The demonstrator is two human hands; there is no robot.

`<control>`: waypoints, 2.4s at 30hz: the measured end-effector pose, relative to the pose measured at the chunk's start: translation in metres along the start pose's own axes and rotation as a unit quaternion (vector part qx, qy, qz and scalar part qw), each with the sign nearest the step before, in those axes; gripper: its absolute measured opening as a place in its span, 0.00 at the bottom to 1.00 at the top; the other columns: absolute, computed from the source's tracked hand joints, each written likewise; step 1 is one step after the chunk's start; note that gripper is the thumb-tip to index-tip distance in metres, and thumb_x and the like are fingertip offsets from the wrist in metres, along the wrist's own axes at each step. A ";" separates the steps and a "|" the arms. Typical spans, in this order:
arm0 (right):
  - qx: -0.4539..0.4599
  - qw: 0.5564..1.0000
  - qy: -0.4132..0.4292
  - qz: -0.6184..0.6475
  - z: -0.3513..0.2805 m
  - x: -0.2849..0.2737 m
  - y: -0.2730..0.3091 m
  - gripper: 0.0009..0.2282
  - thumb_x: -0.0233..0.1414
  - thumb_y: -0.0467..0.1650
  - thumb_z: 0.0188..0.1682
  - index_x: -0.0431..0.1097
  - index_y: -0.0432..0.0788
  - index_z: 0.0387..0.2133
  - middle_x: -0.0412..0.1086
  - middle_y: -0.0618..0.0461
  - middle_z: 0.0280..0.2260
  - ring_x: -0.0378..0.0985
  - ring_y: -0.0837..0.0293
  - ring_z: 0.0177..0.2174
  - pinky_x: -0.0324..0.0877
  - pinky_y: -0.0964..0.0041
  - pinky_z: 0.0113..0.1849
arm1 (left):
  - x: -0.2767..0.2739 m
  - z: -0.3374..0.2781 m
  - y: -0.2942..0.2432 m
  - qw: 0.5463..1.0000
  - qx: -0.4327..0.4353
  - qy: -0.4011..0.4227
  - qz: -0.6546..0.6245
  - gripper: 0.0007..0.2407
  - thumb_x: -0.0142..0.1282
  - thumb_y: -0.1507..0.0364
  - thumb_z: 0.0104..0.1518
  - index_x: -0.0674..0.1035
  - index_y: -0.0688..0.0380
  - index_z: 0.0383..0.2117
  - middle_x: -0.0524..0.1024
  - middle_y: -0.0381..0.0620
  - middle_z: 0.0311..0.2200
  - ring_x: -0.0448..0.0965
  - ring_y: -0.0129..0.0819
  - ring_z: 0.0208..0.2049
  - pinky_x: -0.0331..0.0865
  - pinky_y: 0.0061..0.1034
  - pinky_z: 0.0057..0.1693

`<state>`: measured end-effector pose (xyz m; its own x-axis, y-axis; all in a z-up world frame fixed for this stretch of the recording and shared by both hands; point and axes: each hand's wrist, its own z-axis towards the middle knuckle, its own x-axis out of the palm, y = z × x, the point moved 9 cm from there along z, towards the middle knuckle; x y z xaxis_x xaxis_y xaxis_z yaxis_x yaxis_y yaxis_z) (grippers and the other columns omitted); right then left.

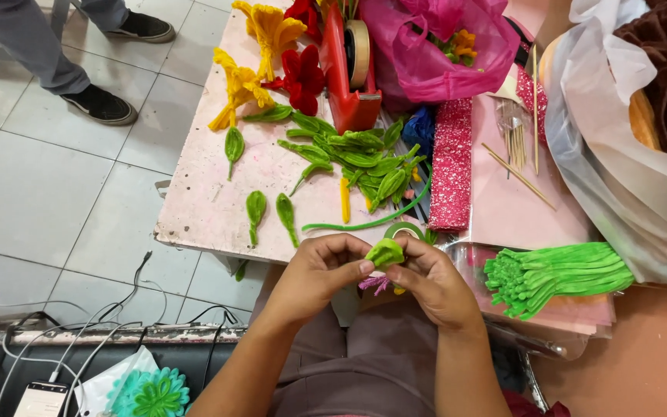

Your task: The person sits at a table and assembles artificial flowers by wrapping green tape around the stems of green leaves and attaching them to a central pink and yellow flower piece. They handle multiple leaves and a roll of tape, occasionally picking up wooden sticks from the table.

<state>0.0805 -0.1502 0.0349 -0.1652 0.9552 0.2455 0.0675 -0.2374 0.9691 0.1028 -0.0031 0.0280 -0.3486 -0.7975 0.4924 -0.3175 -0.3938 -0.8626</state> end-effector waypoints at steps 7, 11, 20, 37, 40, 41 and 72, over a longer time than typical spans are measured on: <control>0.009 0.999 -0.006 -0.039 -0.002 0.011 0.015 0.08 0.60 0.22 0.45 0.75 0.30 0.37 0.66 0.53 0.28 0.67 0.65 0.29 0.68 0.70 0.34 | 0.000 0.001 0.001 1.000 0.002 -0.012 -0.011 0.08 0.66 0.78 0.53 0.84 0.70 0.37 0.79 0.47 0.25 0.77 0.25 0.29 0.75 0.20 0.39; 0.008 0.998 -0.021 -0.064 -0.001 0.013 0.016 0.06 0.60 0.22 0.46 0.76 0.31 0.35 0.67 0.56 0.27 0.67 0.69 0.28 0.70 0.73 0.34 | -0.001 -0.003 -0.004 1.000 0.007 -0.022 -0.007 0.08 0.66 0.78 0.53 0.84 0.70 0.37 0.78 0.48 0.25 0.77 0.25 0.29 0.75 0.20 0.39; -0.009 0.997 -0.042 -0.068 -0.006 0.009 0.017 0.02 0.59 0.22 0.47 0.75 0.31 0.31 0.65 0.55 0.23 0.66 0.68 0.27 0.67 0.74 0.31 | -0.010 -0.005 0.008 0.999 -0.004 -0.036 -0.019 0.10 0.67 0.77 0.53 0.84 0.70 0.38 0.79 0.48 0.27 0.79 0.25 0.30 0.78 0.21 0.41; -0.040 0.992 -0.089 -0.081 -0.005 0.009 0.012 0.05 0.64 0.21 0.42 0.76 0.31 0.30 0.62 0.55 0.24 0.63 0.69 0.26 0.63 0.76 0.30 | -0.043 -0.011 -0.004 0.994 0.046 -0.096 -0.038 0.10 0.67 0.78 0.52 0.83 0.72 0.39 0.80 0.52 0.26 0.82 0.31 0.29 0.78 0.22 0.39; -0.043 0.992 -0.099 -0.067 -0.004 0.004 0.006 0.06 0.64 0.22 0.42 0.76 0.30 0.30 0.62 0.55 0.24 0.63 0.69 0.26 0.63 0.76 0.29 | -0.047 -0.009 0.005 0.993 0.048 -0.100 -0.038 0.10 0.67 0.78 0.53 0.83 0.71 0.39 0.80 0.51 0.26 0.82 0.30 0.29 0.77 0.21 0.39; -0.055 0.991 -0.110 -0.061 -0.003 0.000 0.006 0.06 0.63 0.22 0.42 0.76 0.31 0.30 0.63 0.54 0.23 0.63 0.69 0.26 0.61 0.76 0.28 | -0.049 -0.008 0.009 0.992 0.048 -0.112 -0.043 0.10 0.67 0.78 0.53 0.83 0.71 0.39 0.80 0.52 0.27 0.82 0.31 0.29 0.77 0.22 0.39; -0.088 0.975 -0.183 -0.095 -0.008 0.006 0.044 0.06 0.64 0.20 0.41 0.79 0.32 0.32 0.61 0.59 0.18 0.59 0.73 0.22 0.62 0.80 0.26 | -0.015 0.015 0.064 0.956 0.005 -0.117 -0.268 0.10 0.62 0.84 0.54 0.77 0.74 0.40 0.81 0.62 0.30 0.87 0.44 0.30 0.81 0.28 0.39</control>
<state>0.0749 -0.1567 0.0793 0.2059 0.9763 0.0672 -0.1051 -0.0462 0.9934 0.1014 -0.0232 -0.0365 0.0702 -0.5601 0.8254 -0.3868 -0.7780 -0.4951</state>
